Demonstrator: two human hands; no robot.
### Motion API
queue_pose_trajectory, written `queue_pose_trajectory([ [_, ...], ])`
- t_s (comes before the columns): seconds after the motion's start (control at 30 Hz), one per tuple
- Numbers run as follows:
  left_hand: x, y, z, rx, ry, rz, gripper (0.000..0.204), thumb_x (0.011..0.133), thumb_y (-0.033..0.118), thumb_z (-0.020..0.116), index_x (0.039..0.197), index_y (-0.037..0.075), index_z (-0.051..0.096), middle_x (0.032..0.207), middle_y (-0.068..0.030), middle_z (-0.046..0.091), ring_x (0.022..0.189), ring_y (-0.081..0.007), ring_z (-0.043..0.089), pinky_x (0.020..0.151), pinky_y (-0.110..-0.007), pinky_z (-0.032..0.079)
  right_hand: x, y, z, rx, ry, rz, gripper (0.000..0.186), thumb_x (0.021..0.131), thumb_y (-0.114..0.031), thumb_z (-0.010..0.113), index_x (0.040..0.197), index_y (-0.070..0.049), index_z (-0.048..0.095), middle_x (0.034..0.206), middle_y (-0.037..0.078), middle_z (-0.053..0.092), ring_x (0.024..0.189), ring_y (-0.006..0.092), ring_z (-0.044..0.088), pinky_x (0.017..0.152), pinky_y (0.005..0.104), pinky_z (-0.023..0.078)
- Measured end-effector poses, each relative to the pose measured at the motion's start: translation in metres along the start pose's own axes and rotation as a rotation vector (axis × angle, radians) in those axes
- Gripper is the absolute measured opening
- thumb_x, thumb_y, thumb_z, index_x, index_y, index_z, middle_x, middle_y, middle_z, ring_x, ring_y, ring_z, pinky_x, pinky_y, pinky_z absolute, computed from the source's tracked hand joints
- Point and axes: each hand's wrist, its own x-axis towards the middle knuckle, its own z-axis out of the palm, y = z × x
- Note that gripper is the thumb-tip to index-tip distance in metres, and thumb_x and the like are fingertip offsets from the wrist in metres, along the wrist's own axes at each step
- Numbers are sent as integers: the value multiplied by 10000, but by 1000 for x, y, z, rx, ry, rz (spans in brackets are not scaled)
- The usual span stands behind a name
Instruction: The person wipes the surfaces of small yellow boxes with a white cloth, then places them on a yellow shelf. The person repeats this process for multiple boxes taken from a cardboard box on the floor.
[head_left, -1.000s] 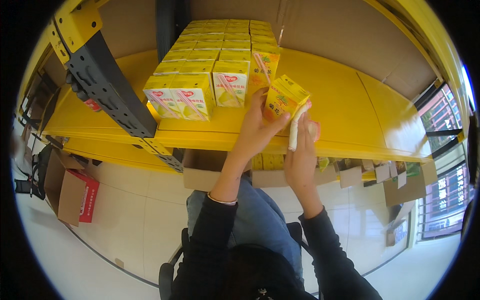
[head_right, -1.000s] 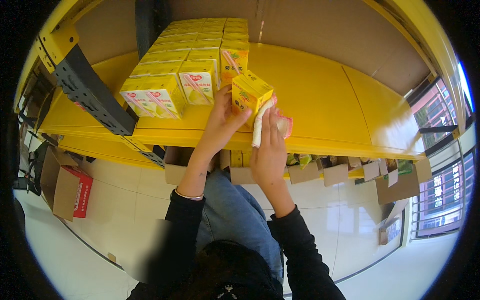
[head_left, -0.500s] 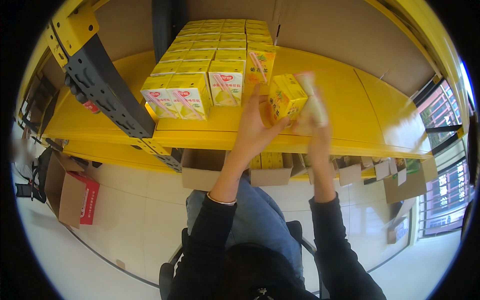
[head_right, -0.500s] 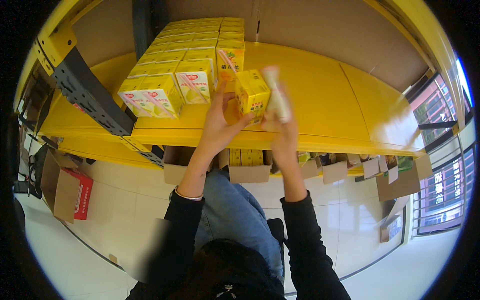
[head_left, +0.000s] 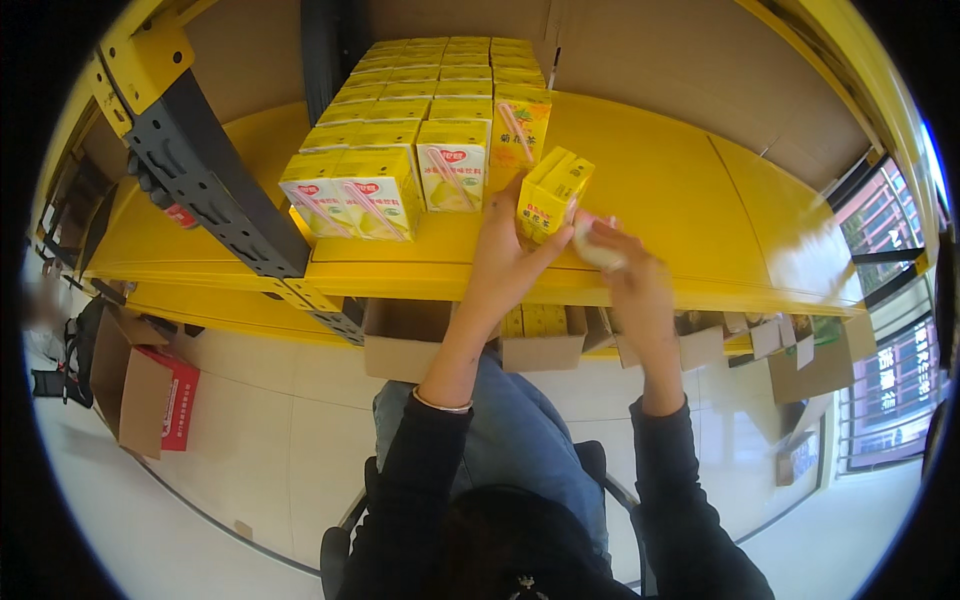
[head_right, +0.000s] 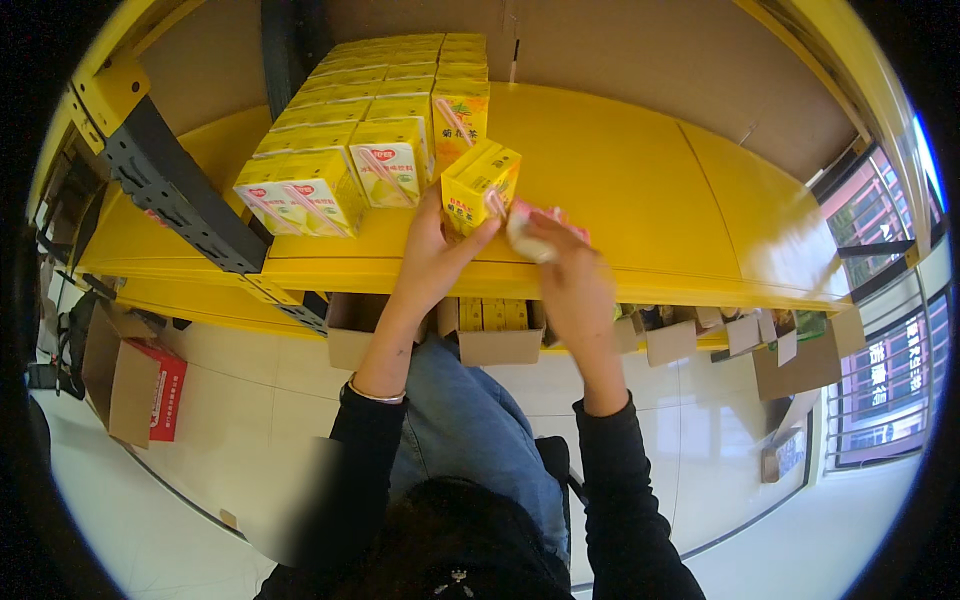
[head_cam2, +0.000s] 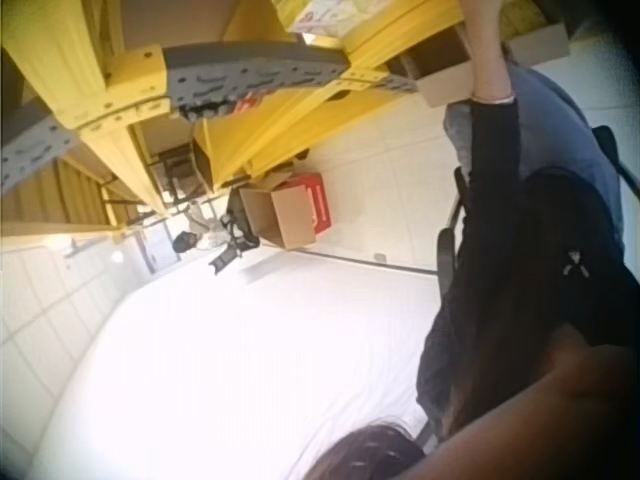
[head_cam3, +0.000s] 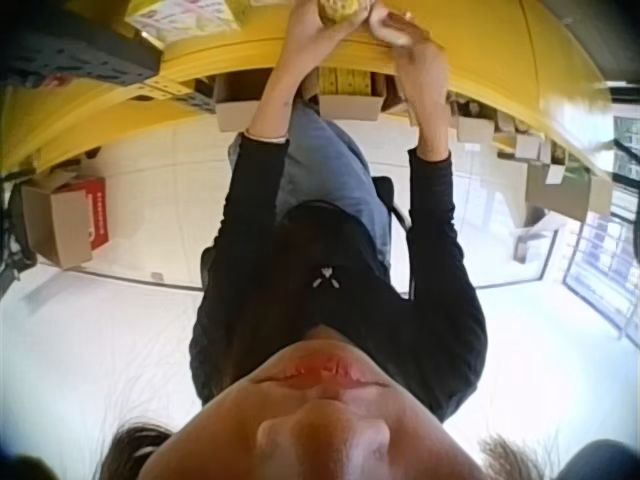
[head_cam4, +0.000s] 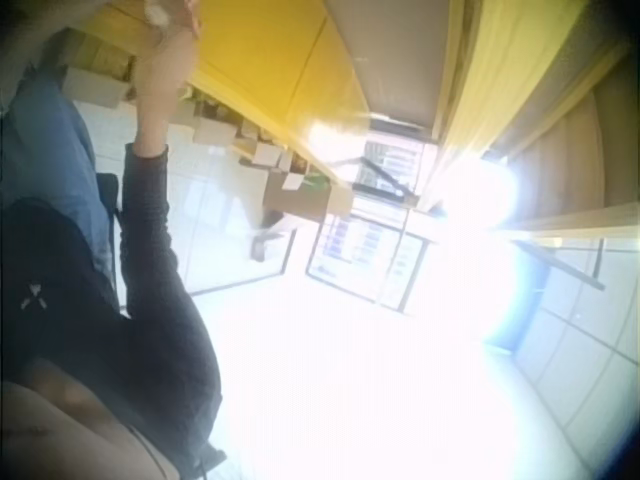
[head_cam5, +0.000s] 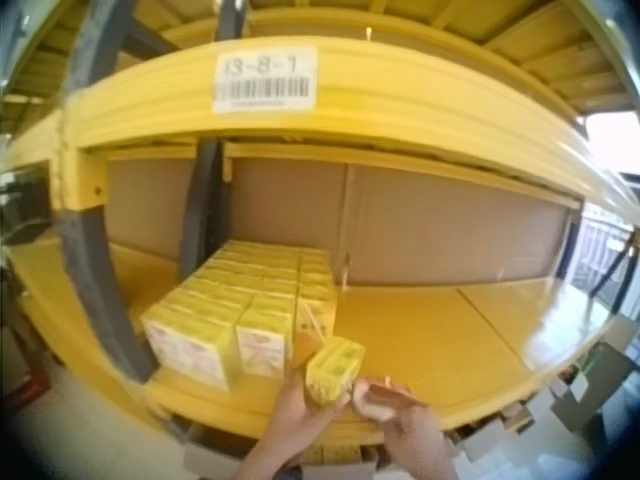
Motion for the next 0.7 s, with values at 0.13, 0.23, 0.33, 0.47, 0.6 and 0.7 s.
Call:
queue_pose_trajectory([
  [0.13, -3, 1, 9, -389, 78, -121, 494, 837, 179, 653, 1212, -33, 413, 1127, -124, 529, 991, -161, 517, 827, -267, 430, 11, 0, 6, 490, 268, -87, 458, 876, -55, 432, 1331, -21, 390, 1253, 193, 499, 1151, 173, 502, 904, 265, 418],
  [0.23, -4, 2, 0, -305, -27, -189, 469, 858, 180, 633, 1207, -36, 406, 1105, -106, 537, 999, -121, 514, 829, -249, 435, 10, -2, 29, 358, 245, -226, 547, 867, -22, 420, 1396, -49, 284, 1319, 216, 431, 1159, 276, 493, 902, 317, 433],
  [0.33, -3, 3, -2, -326, -30, -222, 445, 871, 184, 620, 1201, -24, 406, 1097, -92, 544, 1011, -109, 515, 847, -245, 433, 8, 4, 42, 110, 118, -187, 607, 816, 45, 415, 1397, -74, 286, 1243, 233, 475, 1007, 428, 535, 821, 398, 468],
  [0.47, -3, 4, 0, -473, 19, -253, 410, 894, 196, 595, 1198, -9, 412, 1127, -83, 542, 1017, -110, 513, 858, -249, 429, 12, 12, 40, 203, 55, -107, 530, 814, 40, 423, 1335, -46, 376, 1046, 215, 563, 814, 364, 598, 697, 388, 477],
  [0.6, 1, 2, -7, -589, 25, -336, 411, 907, 211, 580, 1212, -3, 405, 1170, -88, 534, 1039, -117, 512, 882, -260, 423, 5, 6, 31, 227, -17, -29, 484, 832, 20, 437, 1313, -35, 410, 984, 186, 587, 787, 284, 615, 682, 349, 479],
  [0.7, -1, 4, -10, -659, -12, -407, 419, 906, 221, 583, 1214, 4, 403, 1181, -92, 531, 1054, -125, 515, 894, -273, 426, -14, -4, 32, 470, 55, 40, 450, 870, -6, 435, 1319, -19, 406, 1029, 137, 590, 892, 204, 595, 765, 314, 466],
])
